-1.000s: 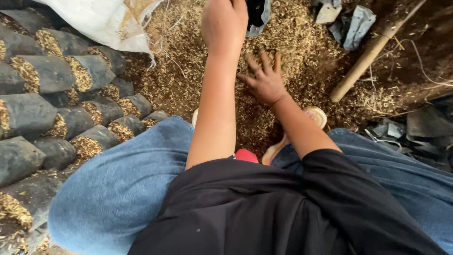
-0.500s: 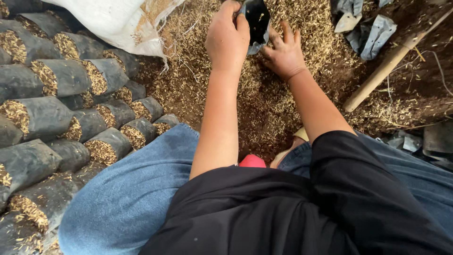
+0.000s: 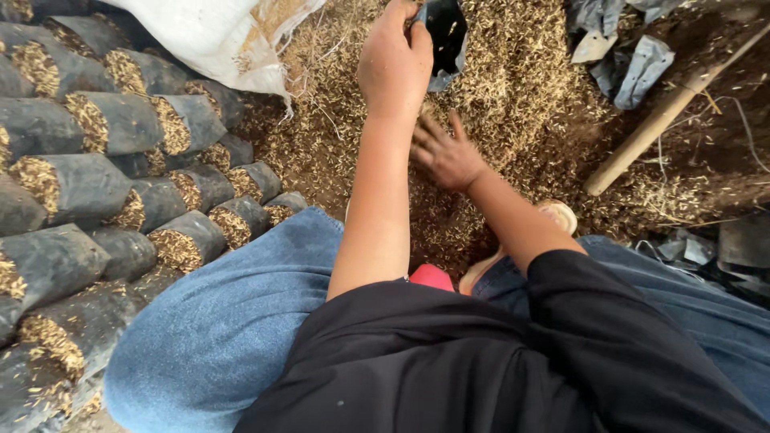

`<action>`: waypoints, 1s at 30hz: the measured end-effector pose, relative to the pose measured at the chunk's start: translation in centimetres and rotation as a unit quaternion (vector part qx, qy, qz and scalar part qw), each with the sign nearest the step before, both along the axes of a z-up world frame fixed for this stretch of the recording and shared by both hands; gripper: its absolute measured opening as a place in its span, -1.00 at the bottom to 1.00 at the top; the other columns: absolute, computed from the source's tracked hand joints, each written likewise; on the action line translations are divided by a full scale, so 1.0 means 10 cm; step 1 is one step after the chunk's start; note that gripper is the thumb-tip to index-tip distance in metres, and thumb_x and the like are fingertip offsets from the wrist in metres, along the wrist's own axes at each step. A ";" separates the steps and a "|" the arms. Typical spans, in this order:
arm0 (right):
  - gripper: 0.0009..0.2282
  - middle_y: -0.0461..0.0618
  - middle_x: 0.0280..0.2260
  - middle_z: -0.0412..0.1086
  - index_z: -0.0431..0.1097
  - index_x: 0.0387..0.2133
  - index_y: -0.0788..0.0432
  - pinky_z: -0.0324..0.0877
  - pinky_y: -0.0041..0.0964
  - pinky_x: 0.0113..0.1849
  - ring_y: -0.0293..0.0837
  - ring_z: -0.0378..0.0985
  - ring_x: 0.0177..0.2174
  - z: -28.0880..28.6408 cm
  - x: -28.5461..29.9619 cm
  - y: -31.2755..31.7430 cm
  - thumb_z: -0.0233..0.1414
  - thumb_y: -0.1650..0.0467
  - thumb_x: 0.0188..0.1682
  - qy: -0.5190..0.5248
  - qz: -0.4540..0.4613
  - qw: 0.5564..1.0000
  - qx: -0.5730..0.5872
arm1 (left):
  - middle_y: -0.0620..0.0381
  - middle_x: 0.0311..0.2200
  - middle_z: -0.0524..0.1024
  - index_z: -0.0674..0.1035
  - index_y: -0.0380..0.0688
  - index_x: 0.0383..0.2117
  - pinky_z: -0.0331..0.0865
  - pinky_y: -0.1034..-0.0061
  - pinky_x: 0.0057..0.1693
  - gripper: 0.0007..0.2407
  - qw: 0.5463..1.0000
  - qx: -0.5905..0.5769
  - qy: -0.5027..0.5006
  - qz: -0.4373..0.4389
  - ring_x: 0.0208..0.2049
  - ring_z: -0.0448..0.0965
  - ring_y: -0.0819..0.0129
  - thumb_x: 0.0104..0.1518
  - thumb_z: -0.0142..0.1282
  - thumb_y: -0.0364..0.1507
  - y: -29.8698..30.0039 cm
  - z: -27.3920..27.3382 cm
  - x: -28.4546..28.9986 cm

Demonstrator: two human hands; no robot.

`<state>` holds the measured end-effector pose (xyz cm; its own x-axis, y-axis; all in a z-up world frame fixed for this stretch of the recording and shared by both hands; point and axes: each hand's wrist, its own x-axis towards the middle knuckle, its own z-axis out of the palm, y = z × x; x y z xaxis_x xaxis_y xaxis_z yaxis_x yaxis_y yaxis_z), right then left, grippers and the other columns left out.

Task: The person scoops loose substrate from a pile on the ground and fills small black plastic planting pouches. They repeatedly pack the material into the pouches and place the filled pouches into a stack on the left.

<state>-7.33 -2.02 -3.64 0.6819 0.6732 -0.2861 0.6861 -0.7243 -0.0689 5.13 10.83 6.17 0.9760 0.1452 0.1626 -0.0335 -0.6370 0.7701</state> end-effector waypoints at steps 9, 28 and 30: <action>-0.68 0.08 0.37 0.16 0.35 0.20 -0.16 -0.07 0.32 0.32 0.13 0.03 0.40 -0.15 1.00 -0.47 -0.10 0.24 0.20 0.042 -0.097 0.992 -0.076 | 0.11 -0.24 0.66 0.59 0.01 -0.19 0.53 0.25 -0.10 -0.87 0.999 0.013 0.038 -0.004 -0.22 0.69 0.14 0.19 0.10 -0.38 0.07 -0.06 0.05; -0.39 -0.17 0.37 0.02 0.09 0.32 -0.34 -0.08 0.36 0.26 0.03 -0.01 0.35 0.42 0.69 -0.84 -0.01 0.40 -0.06 -0.055 0.047 0.996 -0.059 | 0.15 -0.28 0.67 0.59 0.02 -0.22 0.52 0.27 -0.14 -0.88 0.996 0.019 0.083 -0.017 -0.25 0.68 0.20 0.18 0.06 -0.38 -0.13 0.00 0.01; -0.51 -0.10 0.33 0.13 0.18 0.32 -0.29 0.03 0.31 0.26 0.02 0.09 0.32 0.37 0.63 -0.79 -0.10 0.39 0.10 0.005 -0.034 0.999 -0.034 | 0.14 -0.29 0.66 0.59 0.02 -0.22 0.52 0.27 -0.14 -0.88 0.997 0.019 0.074 -0.016 -0.26 0.68 0.19 0.18 0.07 -0.38 -0.10 0.02 0.03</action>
<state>-0.99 -9.92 0.05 0.7222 0.6047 -0.3359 0.6349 -0.7722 -0.0250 5.39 9.81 6.39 0.9937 0.1101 0.0211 0.0581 -0.6669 0.7429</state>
